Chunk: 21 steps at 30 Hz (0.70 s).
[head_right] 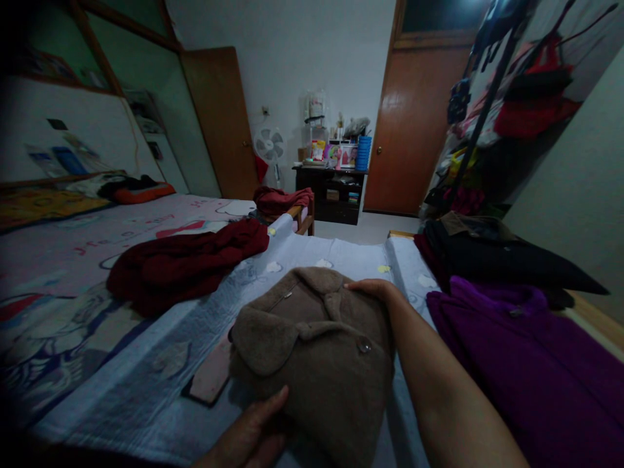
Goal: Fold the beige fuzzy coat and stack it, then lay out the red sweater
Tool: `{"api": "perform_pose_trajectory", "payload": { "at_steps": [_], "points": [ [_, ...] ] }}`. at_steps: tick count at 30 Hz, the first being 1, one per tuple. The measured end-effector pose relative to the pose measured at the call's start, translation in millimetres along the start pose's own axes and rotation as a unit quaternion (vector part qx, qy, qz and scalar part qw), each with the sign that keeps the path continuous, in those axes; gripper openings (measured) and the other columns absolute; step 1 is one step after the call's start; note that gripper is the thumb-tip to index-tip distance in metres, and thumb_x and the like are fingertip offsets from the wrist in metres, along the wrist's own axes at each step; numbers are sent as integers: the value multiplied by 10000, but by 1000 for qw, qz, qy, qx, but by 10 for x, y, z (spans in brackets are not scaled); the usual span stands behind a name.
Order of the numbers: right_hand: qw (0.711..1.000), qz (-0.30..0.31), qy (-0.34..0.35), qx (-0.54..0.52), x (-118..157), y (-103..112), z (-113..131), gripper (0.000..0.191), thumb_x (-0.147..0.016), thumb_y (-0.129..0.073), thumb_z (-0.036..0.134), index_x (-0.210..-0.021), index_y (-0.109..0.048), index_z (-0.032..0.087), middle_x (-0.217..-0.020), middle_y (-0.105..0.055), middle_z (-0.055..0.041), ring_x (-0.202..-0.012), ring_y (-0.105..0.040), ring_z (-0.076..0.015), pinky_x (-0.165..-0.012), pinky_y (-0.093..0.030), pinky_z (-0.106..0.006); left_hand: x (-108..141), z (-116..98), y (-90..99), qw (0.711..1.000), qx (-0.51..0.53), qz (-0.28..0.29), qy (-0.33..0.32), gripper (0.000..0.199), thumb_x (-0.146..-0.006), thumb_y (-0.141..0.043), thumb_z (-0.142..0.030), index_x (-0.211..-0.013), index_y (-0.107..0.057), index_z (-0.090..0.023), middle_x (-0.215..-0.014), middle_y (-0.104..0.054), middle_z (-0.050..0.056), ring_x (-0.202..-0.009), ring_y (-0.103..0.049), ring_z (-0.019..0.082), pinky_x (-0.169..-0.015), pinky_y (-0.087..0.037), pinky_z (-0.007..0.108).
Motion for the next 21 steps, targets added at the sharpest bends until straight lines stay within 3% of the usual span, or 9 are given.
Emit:
{"api": "perform_pose_trajectory", "payload": {
  "at_steps": [3, 8, 14, 21],
  "points": [
    [999, 39, -13, -35, 35, -40, -21, 460, -875, -505, 545, -955, -696, 135, -933, -737, -108, -878, -687, -231, -865, -532, -344, -33, 38, 80, 999, 21, -26, -4, 623, -793, -743, -286, -1360, -514, -164, -1291, -630, 140, -1213, -578, 305, -1124, -345, 475],
    [998, 42, 2, -46, 131, -32, -30, 392, -868, -516, 505, -942, -685, 160, -903, -738, -93, -846, -690, -234, -861, -539, -355, -87, 20, 55, 996, 82, -5, -23, 710, -818, -709, -256, -1451, -400, -163, -1297, -631, 133, -1227, -568, 298, -1129, -350, 488],
    [995, 34, 74, -50, 298, -48, -2, 362, -824, -601, 486, -955, -680, 158, -930, -738, -101, -828, -697, -252, -853, -547, -401, -102, -72, -8, 990, 104, -42, -81, 605, -861, -660, -306, -1410, -455, -152, -1250, -664, 113, -1211, -584, 272, -1121, -385, 442],
    [982, -24, 167, -86, 508, -8, -79, 454, -728, -743, 496, -1063, -637, 208, -1064, -718, -89, -928, -690, -259, -859, -559, -407, 78, -237, -288, 991, 60, -68, -95, 539, -851, -665, -330, -1331, -534, -121, -1169, -699, 146, -1122, -642, 302, -1030, -479, 460]
  ]
}}
Point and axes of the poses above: each hand's wrist, its own x-axis away from the middle knuckle, its own y-axis out of the back of the hand, z = x × y, the point moved 7 cm from there along -x, towards the middle knuckle
